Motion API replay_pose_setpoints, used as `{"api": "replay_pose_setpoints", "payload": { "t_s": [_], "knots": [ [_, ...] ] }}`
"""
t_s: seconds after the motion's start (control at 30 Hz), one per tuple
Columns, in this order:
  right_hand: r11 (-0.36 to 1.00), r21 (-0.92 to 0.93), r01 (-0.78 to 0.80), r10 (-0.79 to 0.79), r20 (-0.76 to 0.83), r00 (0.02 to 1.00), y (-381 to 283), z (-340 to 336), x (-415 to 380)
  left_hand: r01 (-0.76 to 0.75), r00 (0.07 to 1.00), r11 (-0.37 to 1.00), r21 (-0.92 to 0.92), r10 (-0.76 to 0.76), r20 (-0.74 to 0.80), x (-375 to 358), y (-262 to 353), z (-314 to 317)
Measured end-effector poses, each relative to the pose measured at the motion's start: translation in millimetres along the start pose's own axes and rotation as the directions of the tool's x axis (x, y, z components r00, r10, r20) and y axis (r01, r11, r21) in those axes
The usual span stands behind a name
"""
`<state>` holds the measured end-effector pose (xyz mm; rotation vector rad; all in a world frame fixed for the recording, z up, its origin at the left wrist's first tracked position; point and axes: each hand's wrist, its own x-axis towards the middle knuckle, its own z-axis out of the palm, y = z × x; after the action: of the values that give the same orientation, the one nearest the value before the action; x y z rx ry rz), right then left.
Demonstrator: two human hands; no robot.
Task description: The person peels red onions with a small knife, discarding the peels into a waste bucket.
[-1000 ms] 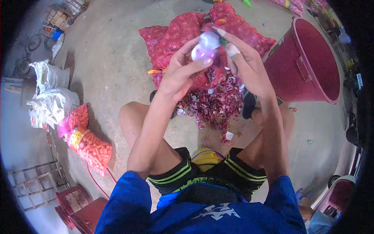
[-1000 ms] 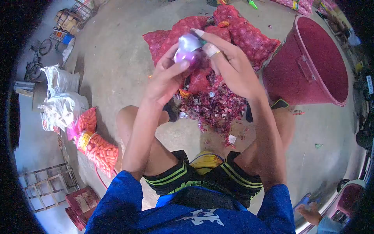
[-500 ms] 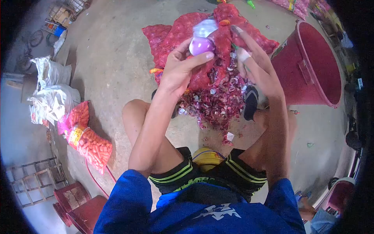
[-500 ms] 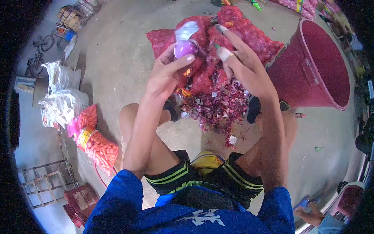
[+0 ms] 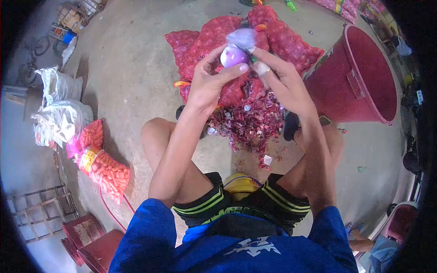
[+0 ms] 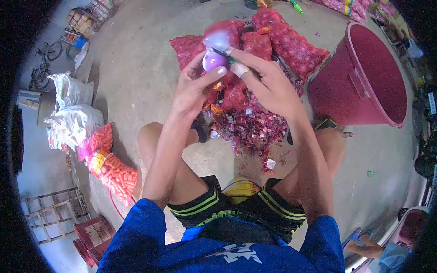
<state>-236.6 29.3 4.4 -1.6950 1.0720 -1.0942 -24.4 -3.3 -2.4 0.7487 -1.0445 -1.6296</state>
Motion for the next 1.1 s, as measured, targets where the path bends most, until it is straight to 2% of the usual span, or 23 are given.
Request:
{"api": "replay_pose_setpoints", "payload": {
  "t_s": [0.1, 0.13, 0.17, 0.2, 0.23, 0.3, 0.37, 0.4, 0.47, 0.5, 0.57, 0.6, 0.67, 0.7, 0.83, 0.93, 1.0, 1.03, 1.1],
  "knots": [
    [0.997, -0.042, 0.059, -0.062, -0.077, 0.995, -9, 7, 4, 0.056, 0.998, 0.996, -0.072, -0.053, 0.036, 6, -2, -7],
    [1.000, -0.014, 0.018, -0.019, -0.113, 0.993, -9, 7, 7, 0.053, 0.998, 0.996, -0.070, -0.051, 0.034, 5, 0, -10],
    [1.000, 0.016, -0.025, 0.027, -0.147, 0.989, -8, 6, 9, 0.119, 0.990, 0.987, -0.111, -0.110, 0.085, 5, 1, -13],
    [1.000, 0.015, -0.025, 0.027, -0.149, 0.988, -8, 5, 9, 0.188, 0.976, 0.971, -0.151, -0.167, 0.141, 5, 2, -14],
    [0.997, 0.051, -0.049, 0.056, -0.131, 0.990, -8, 2, 8, 0.190, 0.975, 0.970, -0.152, -0.168, 0.145, 6, 1, -11],
    [0.993, 0.093, -0.072, 0.082, -0.104, 0.991, -8, 3, 8, 0.115, 0.985, 0.963, -0.245, -0.079, 0.151, 6, -2, -8],
    [0.999, 0.043, 0.031, -0.026, -0.125, 0.992, -11, 8, 8, 0.110, 0.991, 0.968, -0.225, -0.088, 0.103, 6, -3, -5],
    [0.999, 0.045, 0.029, -0.023, -0.129, 0.991, -12, 8, 8, 0.109, 0.993, 0.972, -0.209, -0.098, 0.058, 7, -4, -5],
    [0.981, 0.179, -0.079, 0.097, -0.098, 0.990, -12, 7, 7, 0.101, 0.994, 0.978, -0.184, -0.093, 0.049, 9, -7, -5],
    [0.980, 0.181, -0.082, 0.101, -0.099, 0.990, -7, 8, 8, 0.086, 0.996, 0.984, -0.158, -0.082, 0.037, 8, -6, -5],
    [0.970, 0.243, -0.020, 0.072, -0.209, 0.975, 8, 8, 14, 0.113, 0.993, 0.980, -0.166, -0.104, 0.061, 6, -3, -3],
    [0.971, 0.240, -0.019, 0.071, -0.210, 0.975, 7, 4, 16, 0.139, 0.988, 0.975, -0.175, -0.126, 0.085, 5, -1, -1],
    [0.978, 0.181, -0.099, 0.148, -0.284, 0.947, 6, -4, 16, 0.121, 0.987, 0.976, -0.181, -0.099, 0.123, 1, 3, -1],
    [0.968, 0.216, -0.132, 0.196, -0.309, 0.931, 8, -7, 17, 0.101, 0.985, 0.978, -0.184, -0.072, 0.158, 0, 4, -1],
    [0.976, 0.180, -0.124, 0.180, -0.342, 0.922, 7, -6, 17, 0.045, 0.985, 0.960, -0.278, 0.004, 0.174, 3, 5, 1],
    [0.981, 0.190, -0.034, 0.093, -0.311, 0.946, -1, -4, 15, 0.036, 0.996, 0.952, -0.304, -0.011, 0.085, 4, -1, 4],
    [0.980, 0.193, -0.052, 0.119, -0.353, 0.928, 0, -5, 17, 0.022, 1.000, 0.982, -0.187, -0.022, 0.004, 4, -5, 2],
    [0.980, 0.193, -0.052, 0.118, -0.351, 0.929, 5, -7, 18, 0.021, 1.000, 0.982, -0.187, -0.021, 0.001, 3, -3, 1],
    [0.988, 0.152, -0.003, 0.076, -0.475, 0.877, 16, -17, 20, 0.005, 0.995, 0.991, -0.135, 0.009, 0.100, 2, 1, 2]
  ]
}}
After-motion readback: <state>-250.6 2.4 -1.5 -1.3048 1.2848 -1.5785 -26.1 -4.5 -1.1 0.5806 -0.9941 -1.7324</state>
